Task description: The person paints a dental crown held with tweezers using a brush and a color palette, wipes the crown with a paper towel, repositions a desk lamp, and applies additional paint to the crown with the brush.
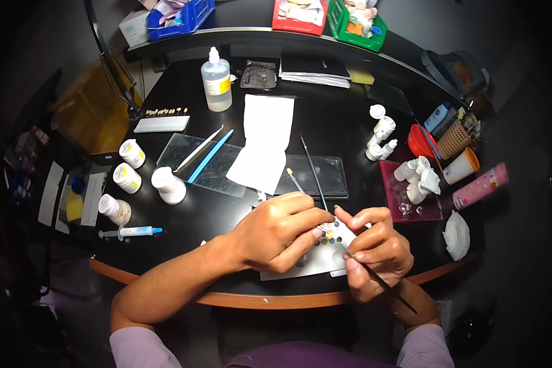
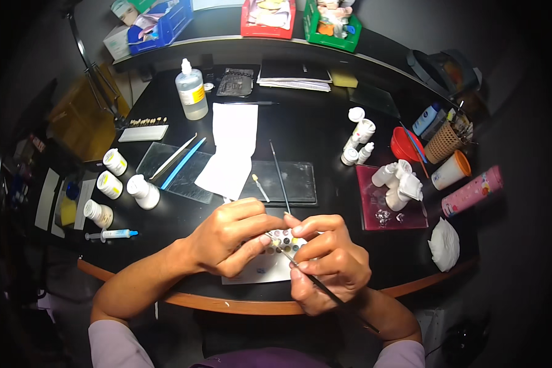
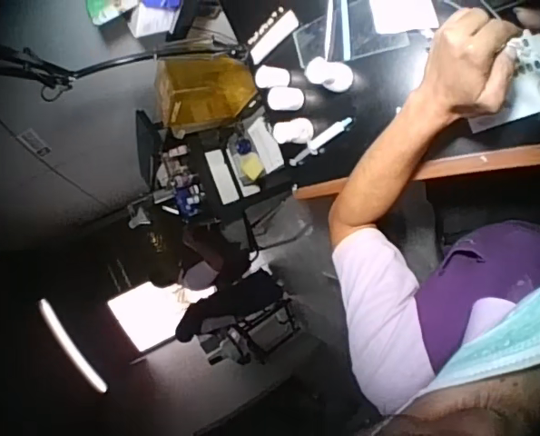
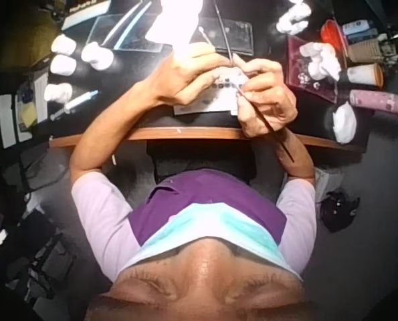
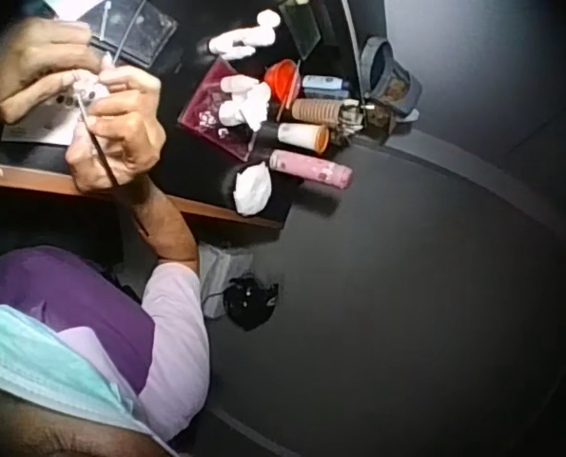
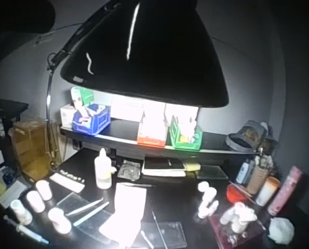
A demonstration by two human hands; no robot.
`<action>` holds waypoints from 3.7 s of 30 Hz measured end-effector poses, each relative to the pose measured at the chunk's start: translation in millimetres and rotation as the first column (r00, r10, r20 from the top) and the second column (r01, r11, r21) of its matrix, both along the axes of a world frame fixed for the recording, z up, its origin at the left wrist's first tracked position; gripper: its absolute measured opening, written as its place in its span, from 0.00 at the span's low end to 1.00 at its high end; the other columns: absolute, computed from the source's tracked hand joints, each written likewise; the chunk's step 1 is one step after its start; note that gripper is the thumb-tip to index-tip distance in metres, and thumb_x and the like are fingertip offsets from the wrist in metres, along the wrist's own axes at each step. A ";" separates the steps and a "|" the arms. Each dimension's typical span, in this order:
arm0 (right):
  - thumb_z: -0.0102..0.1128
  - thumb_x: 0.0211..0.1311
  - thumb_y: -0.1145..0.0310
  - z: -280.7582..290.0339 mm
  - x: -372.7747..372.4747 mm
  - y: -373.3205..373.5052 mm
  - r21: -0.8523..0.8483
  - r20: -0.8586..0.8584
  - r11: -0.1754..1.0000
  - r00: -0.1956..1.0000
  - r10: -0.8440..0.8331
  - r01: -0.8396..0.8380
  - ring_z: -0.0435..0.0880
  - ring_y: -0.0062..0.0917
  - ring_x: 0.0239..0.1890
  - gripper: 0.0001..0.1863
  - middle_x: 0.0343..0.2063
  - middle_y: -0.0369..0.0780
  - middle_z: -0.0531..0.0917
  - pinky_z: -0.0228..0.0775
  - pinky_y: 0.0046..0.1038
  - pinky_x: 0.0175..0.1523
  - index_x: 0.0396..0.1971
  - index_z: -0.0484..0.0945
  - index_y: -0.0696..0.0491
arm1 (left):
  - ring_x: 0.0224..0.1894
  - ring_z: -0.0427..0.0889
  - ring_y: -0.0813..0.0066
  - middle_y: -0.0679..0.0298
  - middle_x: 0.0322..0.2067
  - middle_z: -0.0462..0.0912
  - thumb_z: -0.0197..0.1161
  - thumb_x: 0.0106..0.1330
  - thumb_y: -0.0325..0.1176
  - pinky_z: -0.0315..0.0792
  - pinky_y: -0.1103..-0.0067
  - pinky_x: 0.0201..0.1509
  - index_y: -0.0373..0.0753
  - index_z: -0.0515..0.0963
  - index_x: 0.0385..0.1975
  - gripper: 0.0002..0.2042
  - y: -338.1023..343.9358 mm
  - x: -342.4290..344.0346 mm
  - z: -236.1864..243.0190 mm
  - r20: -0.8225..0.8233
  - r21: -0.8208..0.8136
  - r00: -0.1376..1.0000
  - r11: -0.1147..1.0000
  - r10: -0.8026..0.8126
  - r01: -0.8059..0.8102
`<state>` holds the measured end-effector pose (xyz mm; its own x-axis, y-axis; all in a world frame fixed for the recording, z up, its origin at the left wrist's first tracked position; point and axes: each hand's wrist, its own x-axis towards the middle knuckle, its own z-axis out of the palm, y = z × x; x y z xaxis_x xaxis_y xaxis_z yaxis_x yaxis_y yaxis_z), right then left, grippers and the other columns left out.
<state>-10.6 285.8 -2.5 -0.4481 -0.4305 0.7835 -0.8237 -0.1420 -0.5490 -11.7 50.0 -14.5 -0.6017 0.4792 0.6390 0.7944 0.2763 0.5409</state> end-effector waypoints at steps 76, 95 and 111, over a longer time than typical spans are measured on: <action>0.67 0.52 0.84 -4.7 3.7 -2.8 0.025 -0.090 0.992 0.989 -0.119 0.122 0.86 0.39 0.45 0.12 0.30 0.39 0.81 0.82 0.36 0.48 0.31 0.73 0.54 | 0.25 0.77 0.62 0.57 0.23 0.77 0.59 0.64 0.22 0.72 0.68 0.34 0.28 0.84 0.53 0.18 5.8 10.0 3.3 0.082 0.075 0.997 0.997 0.008 -0.014; 0.67 0.51 0.82 -0.2 3.9 -0.6 0.004 -0.071 0.996 0.993 -0.090 0.090 0.86 0.40 0.45 0.11 0.27 0.40 0.81 0.84 0.37 0.48 0.30 0.74 0.54 | 0.26 0.76 0.65 0.57 0.25 0.79 0.62 0.64 0.25 0.72 0.69 0.34 0.31 0.86 0.48 0.15 8.2 11.0 5.4 0.032 0.028 0.995 0.995 0.097 -0.098; 0.64 0.46 0.85 -3.5 -1.0 -5.5 -0.051 -0.071 0.992 0.990 -0.123 0.120 0.87 0.40 0.41 0.12 0.27 0.40 0.81 0.82 0.34 0.43 0.28 0.74 0.55 | 0.24 0.76 0.68 0.57 0.26 0.82 0.63 0.66 0.24 0.72 0.72 0.31 0.31 0.87 0.48 0.13 8.6 13.3 10.6 0.053 0.043 0.992 0.992 0.115 -0.117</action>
